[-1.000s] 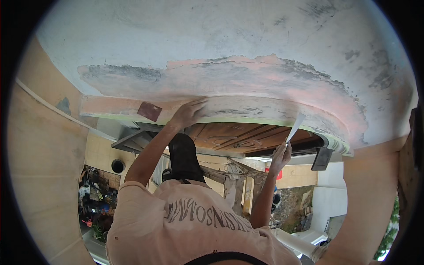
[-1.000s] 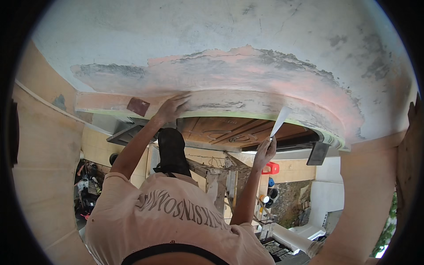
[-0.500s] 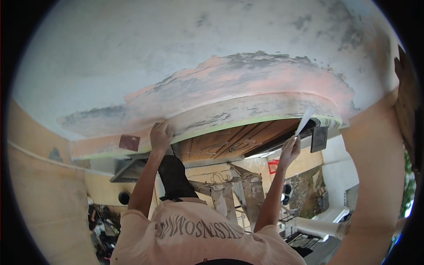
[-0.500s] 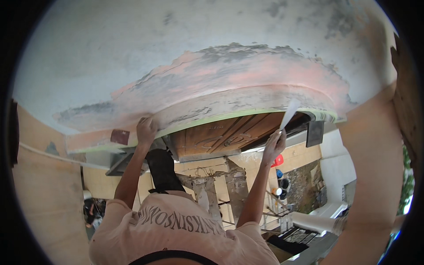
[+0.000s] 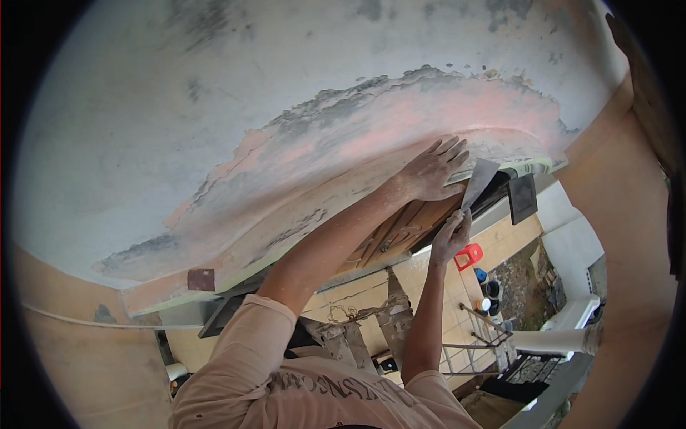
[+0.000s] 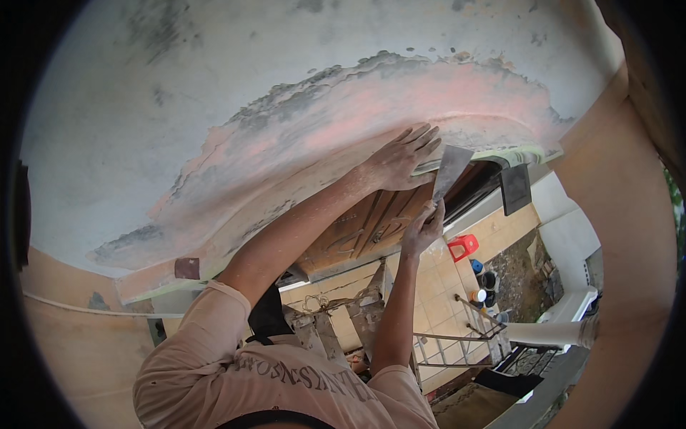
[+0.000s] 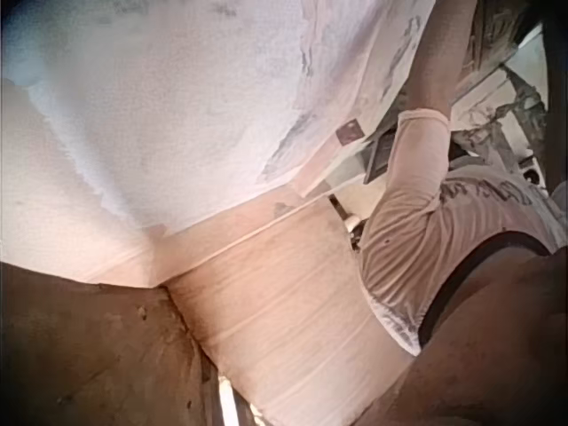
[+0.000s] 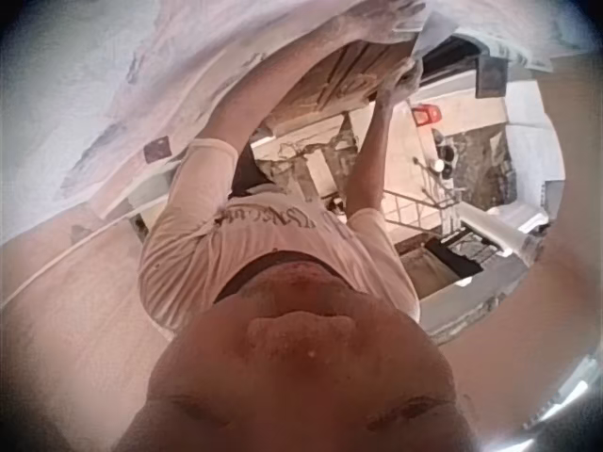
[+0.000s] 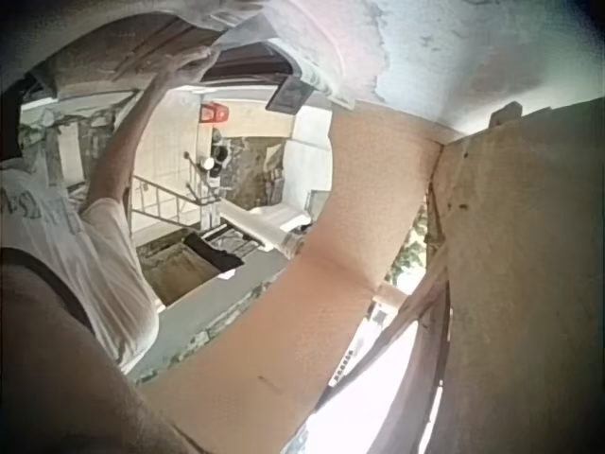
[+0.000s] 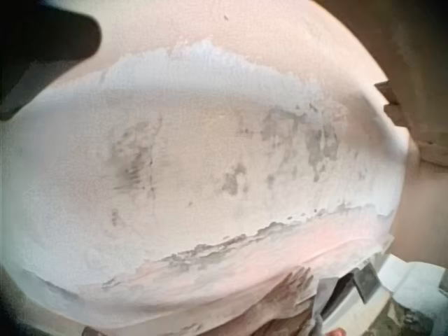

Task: The person scrapes old paint or plaster off a wall using a putty knife.

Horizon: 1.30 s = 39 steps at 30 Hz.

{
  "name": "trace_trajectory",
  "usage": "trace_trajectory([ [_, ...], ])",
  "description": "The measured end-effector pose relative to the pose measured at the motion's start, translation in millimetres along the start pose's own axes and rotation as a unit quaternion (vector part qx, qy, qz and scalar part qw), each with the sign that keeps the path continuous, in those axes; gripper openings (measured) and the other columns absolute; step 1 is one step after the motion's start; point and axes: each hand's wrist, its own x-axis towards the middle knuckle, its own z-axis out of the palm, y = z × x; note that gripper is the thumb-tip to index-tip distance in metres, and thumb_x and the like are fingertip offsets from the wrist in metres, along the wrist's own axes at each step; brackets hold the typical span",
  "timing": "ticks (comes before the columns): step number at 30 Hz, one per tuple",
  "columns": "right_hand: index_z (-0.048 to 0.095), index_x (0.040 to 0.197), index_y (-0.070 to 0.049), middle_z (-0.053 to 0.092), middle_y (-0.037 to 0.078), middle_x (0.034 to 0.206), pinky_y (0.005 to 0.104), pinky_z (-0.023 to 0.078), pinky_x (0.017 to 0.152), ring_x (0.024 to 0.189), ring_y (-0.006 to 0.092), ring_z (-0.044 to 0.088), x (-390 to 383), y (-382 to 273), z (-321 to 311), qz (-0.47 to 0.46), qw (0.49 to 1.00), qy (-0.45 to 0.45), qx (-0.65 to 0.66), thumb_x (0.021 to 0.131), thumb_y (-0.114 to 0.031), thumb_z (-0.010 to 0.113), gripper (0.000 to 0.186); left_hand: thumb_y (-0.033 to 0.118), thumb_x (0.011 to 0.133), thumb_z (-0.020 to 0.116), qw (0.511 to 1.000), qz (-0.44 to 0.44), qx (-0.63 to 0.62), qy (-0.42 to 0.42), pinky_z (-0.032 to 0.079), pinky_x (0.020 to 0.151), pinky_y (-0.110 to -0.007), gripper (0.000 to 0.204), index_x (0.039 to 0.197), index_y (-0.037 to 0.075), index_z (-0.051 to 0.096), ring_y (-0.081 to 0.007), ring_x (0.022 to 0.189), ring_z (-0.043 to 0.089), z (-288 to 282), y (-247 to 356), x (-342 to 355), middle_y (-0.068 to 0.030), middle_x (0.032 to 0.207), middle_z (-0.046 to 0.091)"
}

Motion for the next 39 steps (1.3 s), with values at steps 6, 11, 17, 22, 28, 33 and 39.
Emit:
trace_trajectory([
  [6, 0.055, 0.116, 0.006, 0.049, -0.002, 0.066, 0.0211, 0.034, 0.051, 0.058, 0.0046, 0.041, 5.3, -27.9, -0.8, 0.068, 0.996, -0.022, 0.043, 0.097, -0.015, 0.051, 0.029, 0.058, 0.089, 0.043, 0.992, -0.123, 0.000, -0.002, 0.018, 0.116, -0.039, 0.080, 0.141, -0.003, 0.032, -0.0297, 0.140, 0.022, -2.3, -18.6, -48.0, -0.0188, 0.149, 0.027],
  [11, 0.056, 0.116, 0.006, 0.048, -0.003, 0.066, 0.0193, 0.033, 0.048, 0.055, 0.0026, 0.040, 4.9, -23.5, 3.1, 0.082, 0.995, -0.035, 0.053, 0.096, -0.013, 0.051, 0.027, 0.041, 0.090, 0.052, 0.983, -0.182, 0.001, 0.006, 0.032, 0.107, -0.039, 0.060, 0.132, -0.003, 0.045, -0.0322, 0.130, 0.038, -65.6, -23.4, -172.6, -0.0203, 0.138, 0.042],
  [17, 0.058, 0.113, 0.007, 0.061, 0.009, 0.076, 0.0262, 0.044, 0.058, 0.063, 0.0116, 0.054, 0.6, 6.4, 5.8, 0.081, 0.997, -0.005, 0.007, 0.093, -0.012, 0.055, 0.028, 0.026, 0.091, 0.049, 0.847, -0.418, 0.205, -0.256, 0.050, 0.079, -0.046, 0.033, 0.086, -0.001, 0.067, -0.0395, 0.081, 0.064, -143.5, 12.7, -189.8, -0.0181, 0.079, 0.067],
  [22, 0.057, 0.114, 0.008, 0.063, 0.012, 0.082, 0.0273, 0.046, 0.062, 0.067, 0.0133, 0.057, 1.8, -6.6, 8.3, 0.070, 0.997, -0.012, 0.043, 0.092, -0.011, 0.056, 0.029, 0.018, 0.090, 0.051, 0.984, -0.167, 0.052, -0.020, 0.037, 0.102, -0.043, 0.036, 0.119, -0.002, 0.054, -0.0356, 0.120, 0.047, -108.7, 12.5, -132.0, -0.0219, 0.125, 0.053],
  [28, 0.056, 0.117, 0.007, 0.060, 0.006, 0.077, 0.0238, 0.043, 0.058, 0.064, 0.0078, 0.050, 7.9, -27.5, -0.5, 0.097, 0.994, 0.039, 0.042, 0.093, -0.010, 0.054, 0.029, 0.037, 0.089, 0.052, 0.993, 0.084, 0.069, -0.047, 0.016, 0.116, -0.043, 0.061, 0.138, 0.003, 0.038, -0.0314, 0.140, 0.022, -18.1, 5.5, 17.9, -0.0167, 0.149, 0.029],
  [33, 0.056, 0.116, 0.009, 0.061, 0.007, 0.078, 0.0233, 0.044, 0.059, 0.065, 0.0084, 0.052, 7.6, -34.1, 5.9, 0.102, 0.992, 0.058, 0.053, 0.092, -0.010, 0.056, 0.030, 0.047, 0.089, 0.050, 0.966, 0.123, 0.146, -0.173, 0.014, 0.117, -0.040, 0.072, 0.142, 0.002, 0.033, -0.0302, 0.141, 0.019, 29.2, -20.5, 100.4, -0.0162, 0.150, 0.026],
  [39, 0.056, 0.115, 0.010, 0.063, 0.011, 0.082, 0.0260, 0.047, 0.062, 0.067, 0.0128, 0.057, 7.7, -25.3, -0.8, 0.097, 0.994, 0.056, 0.009, 0.091, -0.008, 0.056, 0.030, 0.052, 0.089, 0.049, 0.990, -0.056, 0.072, -0.110, 0.017, 0.116, -0.037, 0.082, 0.139, -0.010, 0.028, -0.0315, 0.140, 0.021, 5.7, -8.6, 43.3, -0.0237, 0.148, 0.026],
])
